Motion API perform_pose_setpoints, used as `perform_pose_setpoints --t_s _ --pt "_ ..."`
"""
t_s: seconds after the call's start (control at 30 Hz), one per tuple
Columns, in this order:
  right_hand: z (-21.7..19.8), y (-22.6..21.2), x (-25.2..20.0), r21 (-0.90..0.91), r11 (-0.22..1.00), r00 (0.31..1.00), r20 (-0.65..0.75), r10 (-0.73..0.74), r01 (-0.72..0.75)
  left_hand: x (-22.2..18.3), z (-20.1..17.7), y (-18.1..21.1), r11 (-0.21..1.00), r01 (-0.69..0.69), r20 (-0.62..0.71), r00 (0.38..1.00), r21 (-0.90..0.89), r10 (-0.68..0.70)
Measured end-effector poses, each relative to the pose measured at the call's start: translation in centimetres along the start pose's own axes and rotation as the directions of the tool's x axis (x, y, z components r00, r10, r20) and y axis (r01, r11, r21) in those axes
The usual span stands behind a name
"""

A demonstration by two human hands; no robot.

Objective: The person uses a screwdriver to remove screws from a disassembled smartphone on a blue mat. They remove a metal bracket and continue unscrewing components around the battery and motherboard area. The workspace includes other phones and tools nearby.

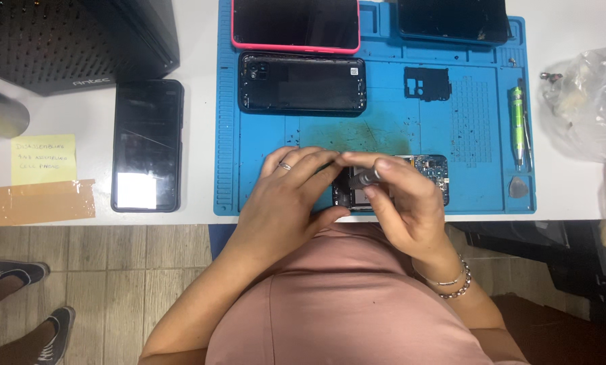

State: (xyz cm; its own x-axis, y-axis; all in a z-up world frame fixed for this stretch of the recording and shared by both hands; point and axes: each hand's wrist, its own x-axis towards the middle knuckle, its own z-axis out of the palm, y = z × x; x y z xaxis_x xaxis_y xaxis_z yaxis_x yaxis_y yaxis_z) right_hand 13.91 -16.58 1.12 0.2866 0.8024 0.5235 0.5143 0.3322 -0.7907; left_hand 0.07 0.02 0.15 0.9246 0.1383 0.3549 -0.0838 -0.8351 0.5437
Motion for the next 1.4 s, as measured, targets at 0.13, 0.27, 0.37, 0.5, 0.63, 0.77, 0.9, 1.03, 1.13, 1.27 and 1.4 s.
perform_pose_setpoints --t_s 0.13,0.27,0.37,0.5,0.63,0.77,0.9,1.03,1.13,1.27,1.4 --pt "0.4 -0.4 0.6 0.086 0.996 1.0 0.006 -0.002 0.001 0.0 -0.1 0.1 1.0 -0.002 -0.001 1.0 -0.019 0.002" --pt "0.4 1.2 -0.4 -0.247 0.967 0.991 -0.097 -0.088 0.062 0.0 -0.1 0.1 1.0 0.003 -0.008 1.0 -0.002 -0.003" --pt "0.6 0.5 0.1 -0.281 0.958 0.987 -0.127 -0.1 0.06 0.0 0.0 0.0 1.0 0.0 -0.013 1.0 0.004 0.0" --pt "1.0 0.4 0.0 0.093 0.996 0.998 -0.069 -0.003 0.01 0.0 0.0 0.0 1.0 -0.008 -0.015 1.0 -0.004 0.008" --pt "0.8 1.4 -0.3 -0.17 0.985 0.984 -0.17 -0.051 0.022 -0.2 0.3 -0.2 1.0 -0.008 -0.012 1.0 0.009 0.008" --pt "0.9 0.3 0.8 -0.058 0.998 0.991 -0.131 -0.039 0.031 -0.3 0.3 -0.3 1.0 -0.014 -0.03 0.999 0.017 0.014" --pt "0.7 0.9 0.0 -0.03 0.999 0.991 -0.131 -0.034 0.03 -0.3 0.5 -0.4 1.0 -0.007 -0.014 1.0 0.031 0.007" --pt "0.9 1.1 -0.2 -0.245 0.969 0.979 -0.189 -0.081 0.033 -0.3 0.6 -0.5 0.999 -0.007 -0.024 1.0 0.037 0.008" --pt "0.9 0.0 0.6 0.021 0.998 0.997 -0.037 -0.062 0.063 -0.3 0.6 -0.5 0.999 -0.004 -0.018 1.0 0.036 0.005" --pt "0.6 1.4 -1.3 -0.147 0.989 0.989 -0.145 -0.014 -0.007 -0.4 0.6 -0.4 0.999 -0.001 -0.011 1.0 0.042 0.001" --pt "0.2 0.3 0.5 -0.168 0.986 0.993 -0.12 -0.011 -0.009 -0.3 0.6 -0.4 0.998 -0.006 -0.012 1.0 0.065 0.007"
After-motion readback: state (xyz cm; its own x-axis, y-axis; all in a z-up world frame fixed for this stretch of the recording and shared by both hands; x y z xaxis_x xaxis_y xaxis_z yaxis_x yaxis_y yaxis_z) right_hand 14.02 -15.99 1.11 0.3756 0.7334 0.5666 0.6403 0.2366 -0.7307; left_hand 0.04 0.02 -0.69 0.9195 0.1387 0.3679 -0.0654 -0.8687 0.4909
